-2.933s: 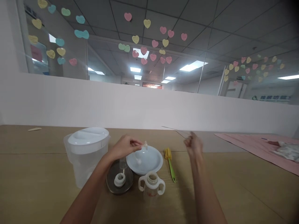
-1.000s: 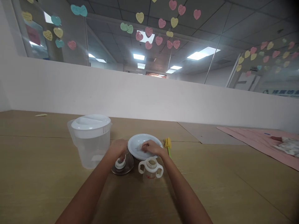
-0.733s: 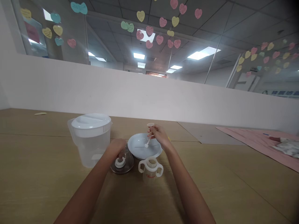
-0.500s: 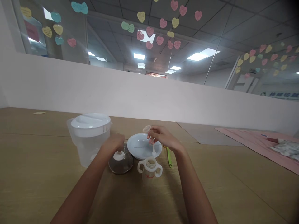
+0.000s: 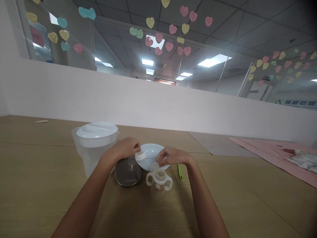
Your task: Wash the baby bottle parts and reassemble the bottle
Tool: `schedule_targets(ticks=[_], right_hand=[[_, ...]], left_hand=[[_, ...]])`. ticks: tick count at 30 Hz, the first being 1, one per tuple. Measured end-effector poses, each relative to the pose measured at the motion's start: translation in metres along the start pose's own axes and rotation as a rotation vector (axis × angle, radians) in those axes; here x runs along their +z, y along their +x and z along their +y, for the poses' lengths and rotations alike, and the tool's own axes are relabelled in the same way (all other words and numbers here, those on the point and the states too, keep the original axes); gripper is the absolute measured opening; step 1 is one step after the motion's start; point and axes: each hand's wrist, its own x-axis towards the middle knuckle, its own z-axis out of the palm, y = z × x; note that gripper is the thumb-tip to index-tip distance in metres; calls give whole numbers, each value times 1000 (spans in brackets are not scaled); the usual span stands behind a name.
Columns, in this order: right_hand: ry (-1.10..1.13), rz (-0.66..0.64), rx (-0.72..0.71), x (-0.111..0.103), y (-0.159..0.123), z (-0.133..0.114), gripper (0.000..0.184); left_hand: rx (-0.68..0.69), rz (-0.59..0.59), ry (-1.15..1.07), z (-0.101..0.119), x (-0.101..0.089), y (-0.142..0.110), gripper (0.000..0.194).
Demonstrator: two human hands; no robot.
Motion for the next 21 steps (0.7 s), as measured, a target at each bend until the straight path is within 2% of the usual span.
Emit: schedule_targets(ticks=[4, 8, 9, 11, 13, 15, 17, 21], right_hand=[[50, 33, -12, -5, -6, 1, 49], [76, 227, -99, 2, -4, -12, 71], [82, 267, -135, 6, -1, -17, 70], [120, 326, -219, 15, 6, -27, 54], [214, 391, -270, 22, 12, -36, 39], [316, 461, -302, 27, 16, -45, 33], [361, 538, -360, 30, 16, -54, 31], [336, 674, -455, 35, 16, -68, 39]], left_hand=[[40, 112, 50, 14, -6, -6, 26], [113, 170, 65, 34, -2, -9, 29], [135, 181, 76, 39, 0, -9, 29], [167, 202, 148, 47, 5, -8, 27], [177, 225, 254, 51, 8, -6, 22], [162, 282, 304, 51, 9, -4, 21], [164, 375, 264, 49, 8, -3, 23], [178, 596, 26, 42, 4, -2, 26]])
